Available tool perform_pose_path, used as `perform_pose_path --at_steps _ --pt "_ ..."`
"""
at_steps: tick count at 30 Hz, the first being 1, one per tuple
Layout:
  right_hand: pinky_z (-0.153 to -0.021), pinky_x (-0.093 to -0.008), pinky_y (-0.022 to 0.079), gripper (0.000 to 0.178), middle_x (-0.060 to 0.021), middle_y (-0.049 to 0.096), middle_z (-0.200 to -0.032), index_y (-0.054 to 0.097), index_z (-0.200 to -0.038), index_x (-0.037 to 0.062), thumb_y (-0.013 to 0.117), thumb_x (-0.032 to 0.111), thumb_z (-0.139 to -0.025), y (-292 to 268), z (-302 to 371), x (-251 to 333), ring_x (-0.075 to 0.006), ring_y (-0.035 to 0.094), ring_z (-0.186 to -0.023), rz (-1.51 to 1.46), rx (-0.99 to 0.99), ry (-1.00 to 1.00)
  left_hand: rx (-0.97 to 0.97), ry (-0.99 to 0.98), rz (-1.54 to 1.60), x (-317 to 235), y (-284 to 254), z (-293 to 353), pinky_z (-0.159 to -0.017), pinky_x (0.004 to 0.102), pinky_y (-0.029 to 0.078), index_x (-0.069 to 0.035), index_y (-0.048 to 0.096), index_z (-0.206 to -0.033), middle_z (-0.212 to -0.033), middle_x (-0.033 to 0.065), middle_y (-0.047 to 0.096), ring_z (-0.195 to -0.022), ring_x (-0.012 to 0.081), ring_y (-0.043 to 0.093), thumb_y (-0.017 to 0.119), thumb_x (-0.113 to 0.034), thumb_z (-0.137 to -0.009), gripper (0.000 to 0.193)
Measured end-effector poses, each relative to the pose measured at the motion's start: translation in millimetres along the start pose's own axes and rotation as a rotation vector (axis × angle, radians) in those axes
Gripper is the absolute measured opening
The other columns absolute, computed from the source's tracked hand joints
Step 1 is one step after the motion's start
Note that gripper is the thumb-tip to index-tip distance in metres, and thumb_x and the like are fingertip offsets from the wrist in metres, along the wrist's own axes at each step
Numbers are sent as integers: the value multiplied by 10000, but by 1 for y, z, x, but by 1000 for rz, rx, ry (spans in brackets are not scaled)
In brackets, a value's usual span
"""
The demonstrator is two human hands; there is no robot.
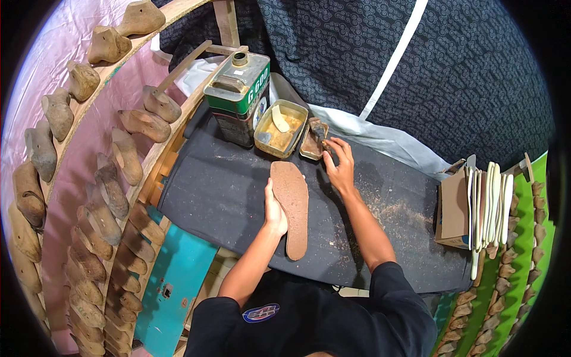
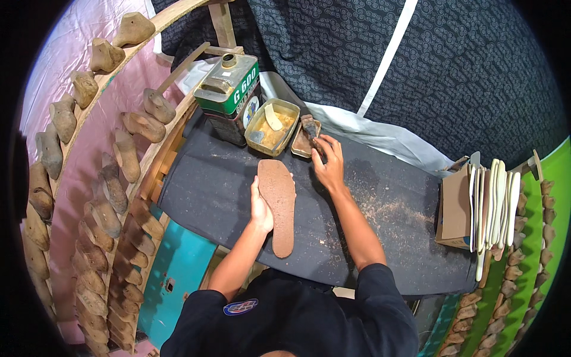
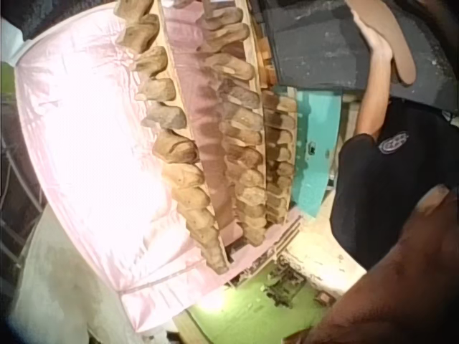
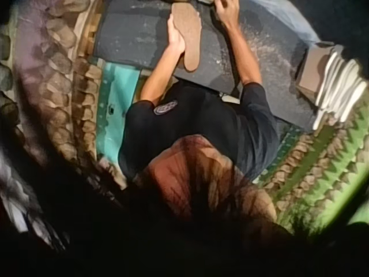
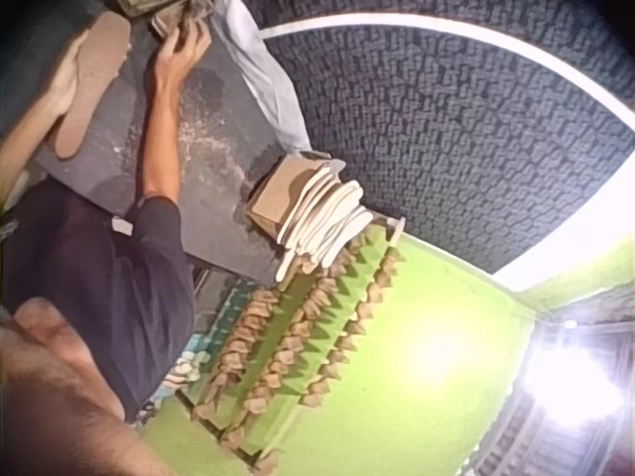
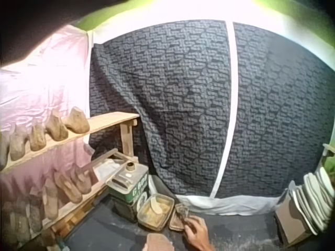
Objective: The person takes shoe soles, applies glue to them using a brush, and places them into a basket.
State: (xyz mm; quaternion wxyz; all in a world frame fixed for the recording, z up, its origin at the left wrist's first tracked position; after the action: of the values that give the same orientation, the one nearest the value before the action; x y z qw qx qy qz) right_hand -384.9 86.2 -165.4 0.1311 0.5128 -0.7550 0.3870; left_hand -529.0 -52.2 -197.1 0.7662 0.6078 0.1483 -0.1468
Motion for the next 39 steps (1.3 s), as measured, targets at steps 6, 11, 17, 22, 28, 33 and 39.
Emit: perform_pose_path --at_steps 6,11,17,22,28,33,39 --pt "-714 -298 509 191 -83 669 -948 666 -1067 6 609 124 -929 -37 46 43 -161 642 -821 -277 250 404 -8 1 31 14 11 4 -905 408 521 -66 465 -1381 -1298 136 586 -1099 258 608 324 -617 -959 709" --pt "-699 -293 535 266 -98 652 -1004 569 -1188 -24 511 158 -1003 -72 117 56 -155 631 -819 -790 389 816 1 7 10 43 26 10 -913 403 516 -66 465 -1380 -1266 127 598 -1092 249 606 323 -616 -960 706" --pt "-636 -280 537 291 -68 628 -926 519 -1212 -26 589 63 -944 -113 153 58 -134 619 -752 -877 336 851 -33 -49 -60 87 37 45 -865 448 534 -62 476 -1333 -1178 142 605 -1041 279 621 318 -632 -965 697" --pt "-564 -264 529 303 -55 617 -859 520 -1200 -30 615 31 -919 -143 180 68 -123 611 -678 -946 412 852 13 36 -85 113 38 91 -908 447 521 -72 463 -1331 -1192 150 601 -1068 278 621 328 -575 -1004 615" --pt "-518 -253 497 297 -52 604 -828 515 -1197 -50 586 8 -915 -161 224 79 -112 581 -604 -989 594 861 -227 292 -168 137 16 162 -1012 437 453 -77 464 -1332 -1262 114 579 -1178 250 561 380 -394 -1048 433" --pt "-495 -236 452 234 -42 600 -818 548 -1155 -46 576 32 -936 -162 259 107 -96 546 -569 -988 788 883 -330 319 -206 147 -15 237 -991 425 442 -141 472 -1341 -1251 52 576 -1140 200 566 443 -399 -1034 402" --pt "-614 -255 482 243 -16 624 -844 566 -1163 -12 609 79 -943 -131 324 147 -85 574 -718 -966 1100 844 -629 402 -68 159 -79 332 -948 452 448 -140 461 -1361 -1286 69 560 -1158 236 557 445 -406 -1032 423"
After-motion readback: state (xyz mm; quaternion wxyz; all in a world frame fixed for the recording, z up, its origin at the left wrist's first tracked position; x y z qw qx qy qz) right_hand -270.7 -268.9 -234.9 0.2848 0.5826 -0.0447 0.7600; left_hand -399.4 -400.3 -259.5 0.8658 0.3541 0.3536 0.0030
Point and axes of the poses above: each hand's wrist, its own z-axis away from the middle knuckle, its own y-axis out of the palm, x = y × z, the point moved 3 cm from there along -z, towards the middle knuckle
